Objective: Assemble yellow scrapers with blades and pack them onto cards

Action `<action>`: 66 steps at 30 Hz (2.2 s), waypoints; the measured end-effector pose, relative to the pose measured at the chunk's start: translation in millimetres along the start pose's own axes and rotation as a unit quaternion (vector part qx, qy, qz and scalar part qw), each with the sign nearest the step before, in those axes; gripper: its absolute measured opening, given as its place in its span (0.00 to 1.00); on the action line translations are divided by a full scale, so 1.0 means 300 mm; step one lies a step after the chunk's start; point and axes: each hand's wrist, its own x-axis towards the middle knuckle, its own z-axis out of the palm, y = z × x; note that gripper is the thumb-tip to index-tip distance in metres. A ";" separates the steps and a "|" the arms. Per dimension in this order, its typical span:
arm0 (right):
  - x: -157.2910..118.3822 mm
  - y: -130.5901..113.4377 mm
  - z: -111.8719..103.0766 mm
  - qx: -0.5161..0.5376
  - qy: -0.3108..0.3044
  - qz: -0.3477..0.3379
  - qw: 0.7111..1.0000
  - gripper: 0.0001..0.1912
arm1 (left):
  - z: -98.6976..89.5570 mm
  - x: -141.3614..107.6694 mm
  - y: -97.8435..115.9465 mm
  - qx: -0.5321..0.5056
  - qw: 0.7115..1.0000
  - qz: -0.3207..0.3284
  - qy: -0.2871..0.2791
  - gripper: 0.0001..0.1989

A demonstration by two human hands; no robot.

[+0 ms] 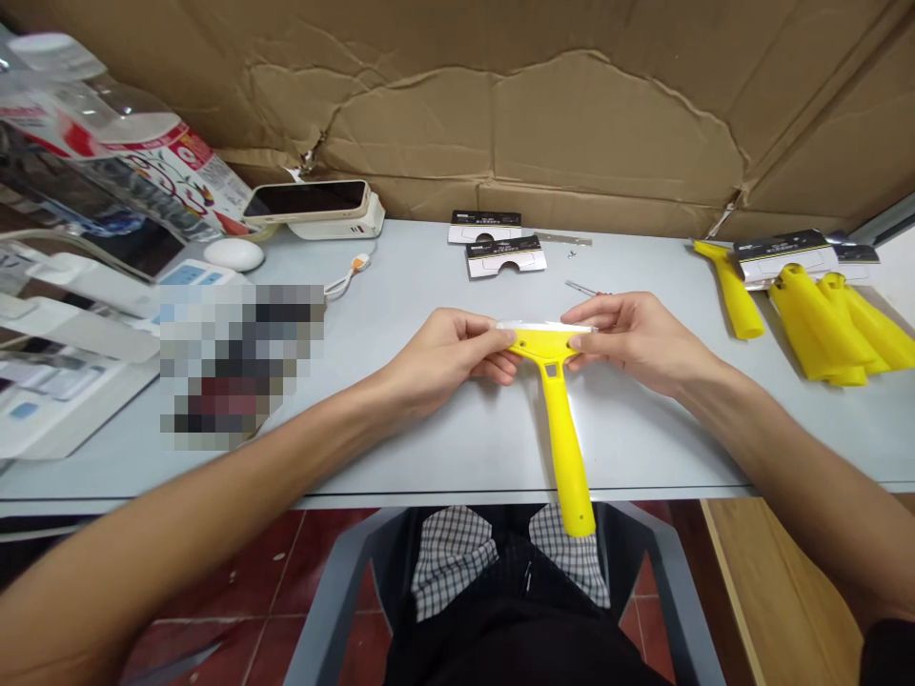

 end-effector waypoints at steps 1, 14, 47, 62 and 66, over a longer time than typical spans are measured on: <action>0.001 0.001 0.000 -0.001 -0.002 -0.003 1.000 0.24 | -0.001 0.000 0.001 0.006 1.000 0.001 0.000 0.10; 0.015 -0.030 -0.164 -0.352 0.247 -0.244 0.870 0.06 | -0.028 0.026 -0.001 0.026 0.999 0.001 0.025 0.11; 0.067 0.038 -0.153 -0.498 0.134 -0.231 0.825 0.08 | -0.009 0.003 -0.005 0.049 0.999 0.004 0.005 0.13; 0.004 0.014 0.021 -0.095 0.076 -0.168 0.978 0.08 | 0.013 -0.004 -0.008 0.053 0.998 0.032 -0.022 0.14; -0.005 0.023 0.071 -0.210 0.070 -0.256 0.941 0.04 | 0.024 0.002 -0.032 0.025 0.997 0.069 -0.023 0.13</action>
